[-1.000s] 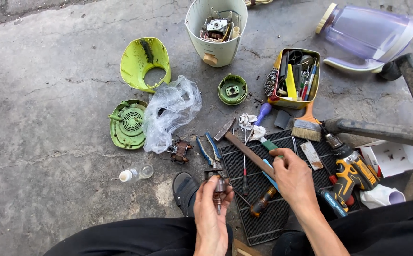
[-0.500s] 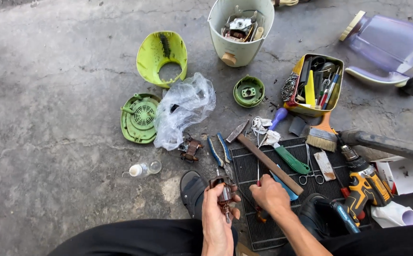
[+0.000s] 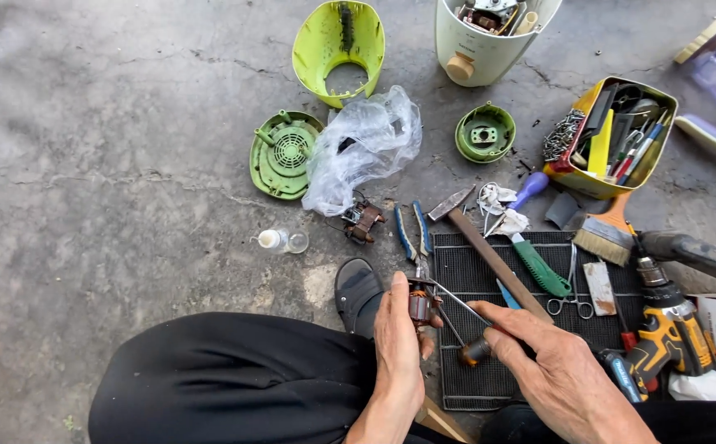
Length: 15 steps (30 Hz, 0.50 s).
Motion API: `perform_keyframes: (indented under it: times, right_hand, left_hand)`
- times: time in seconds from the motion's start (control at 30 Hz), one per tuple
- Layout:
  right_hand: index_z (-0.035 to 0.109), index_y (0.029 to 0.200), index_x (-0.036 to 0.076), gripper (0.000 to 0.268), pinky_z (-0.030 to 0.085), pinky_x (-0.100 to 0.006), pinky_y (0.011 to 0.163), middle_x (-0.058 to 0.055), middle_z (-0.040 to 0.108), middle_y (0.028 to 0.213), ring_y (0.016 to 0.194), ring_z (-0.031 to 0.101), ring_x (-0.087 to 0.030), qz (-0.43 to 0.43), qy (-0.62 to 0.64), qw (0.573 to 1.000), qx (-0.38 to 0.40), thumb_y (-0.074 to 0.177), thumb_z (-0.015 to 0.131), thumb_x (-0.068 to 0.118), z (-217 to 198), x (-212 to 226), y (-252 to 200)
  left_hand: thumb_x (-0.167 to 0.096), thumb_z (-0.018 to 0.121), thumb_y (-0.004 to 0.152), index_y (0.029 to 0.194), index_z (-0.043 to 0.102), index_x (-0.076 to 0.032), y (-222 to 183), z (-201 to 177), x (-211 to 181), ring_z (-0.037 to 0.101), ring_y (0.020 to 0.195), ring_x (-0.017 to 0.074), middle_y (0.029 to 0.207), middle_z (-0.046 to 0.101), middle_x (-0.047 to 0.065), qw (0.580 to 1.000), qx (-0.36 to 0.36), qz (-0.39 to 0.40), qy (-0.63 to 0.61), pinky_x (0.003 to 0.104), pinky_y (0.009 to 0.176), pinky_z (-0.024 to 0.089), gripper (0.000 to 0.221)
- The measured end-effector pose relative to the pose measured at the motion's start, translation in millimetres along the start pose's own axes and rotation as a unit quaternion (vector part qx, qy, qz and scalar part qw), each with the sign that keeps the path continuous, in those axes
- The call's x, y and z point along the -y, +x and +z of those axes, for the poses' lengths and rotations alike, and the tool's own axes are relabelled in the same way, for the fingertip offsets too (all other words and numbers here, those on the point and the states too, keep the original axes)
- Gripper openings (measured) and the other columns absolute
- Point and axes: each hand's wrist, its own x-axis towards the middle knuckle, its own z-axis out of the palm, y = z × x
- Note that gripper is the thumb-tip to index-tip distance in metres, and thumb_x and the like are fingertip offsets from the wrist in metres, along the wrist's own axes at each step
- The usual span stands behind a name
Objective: Repairing a small electric motor by inspecting components and using various hand tools to adjust parts.
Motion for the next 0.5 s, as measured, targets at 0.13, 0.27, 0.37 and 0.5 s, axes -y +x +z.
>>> perform_keyframes:
  times: [0.13, 0.27, 0.37, 0.5]
  right_hand:
    - [0.084, 0.145, 0.038, 0.047, 0.055, -0.029, 0.062, 0.004, 0.092, 0.091, 0.066, 0.063, -0.015, 0.040, -0.027, 0.998, 0.026, 0.102, 0.069, 0.025, -3, 17, -6]
    - [0.088, 0.135, 0.039, 0.042, 0.053, -0.029, 0.059, 0.005, 0.091, 0.084, 0.061, 0.064, -0.013, 0.049, -0.050, 0.997, 0.020, 0.100, 0.069, 0.025, -4, 17, -3]
    - [0.086, 0.136, 0.042, 0.042, 0.057, -0.027, 0.061, 0.012, 0.097, 0.093, 0.061, 0.068, -0.012, 0.058, -0.073, 0.995, 0.027, 0.100, 0.067, 0.029, -6, 20, -2]
    - [0.081, 0.139, 0.044, 0.043, 0.062, -0.025, 0.066, 0.016, 0.099, 0.100, 0.064, 0.076, -0.011, 0.084, -0.119, 0.988, 0.051, 0.102, 0.062, 0.034, -13, 32, -3]
  left_hand:
    - [-0.051, 0.054, 0.112, 0.111, 0.067, -0.004, 7, -8, 9, 0.059, 0.062, 0.0115, 0.084, 0.064, 0.008, 1.000, -0.002, -0.019, 0.020, 0.023, 0.039, 0.028, 0.049]
    - [-0.052, 0.055, 0.113, 0.110, 0.066, -0.004, 9, -4, 12, 0.056, 0.057, 0.0113, 0.084, 0.067, 0.008, 0.999, -0.007, -0.030, 0.041, 0.022, 0.036, 0.026, 0.048]
    - [-0.052, 0.056, 0.113, 0.109, 0.065, -0.006, 8, 0, 11, 0.056, 0.057, 0.0116, 0.085, 0.068, 0.008, 0.997, -0.015, -0.039, 0.066, 0.022, 0.037, 0.021, 0.048]
    - [-0.055, 0.056, 0.111, 0.109, 0.067, -0.006, 6, 4, 9, 0.055, 0.058, 0.0115, 0.086, 0.068, 0.007, 0.994, -0.028, -0.047, 0.092, 0.022, 0.039, 0.019, 0.050]
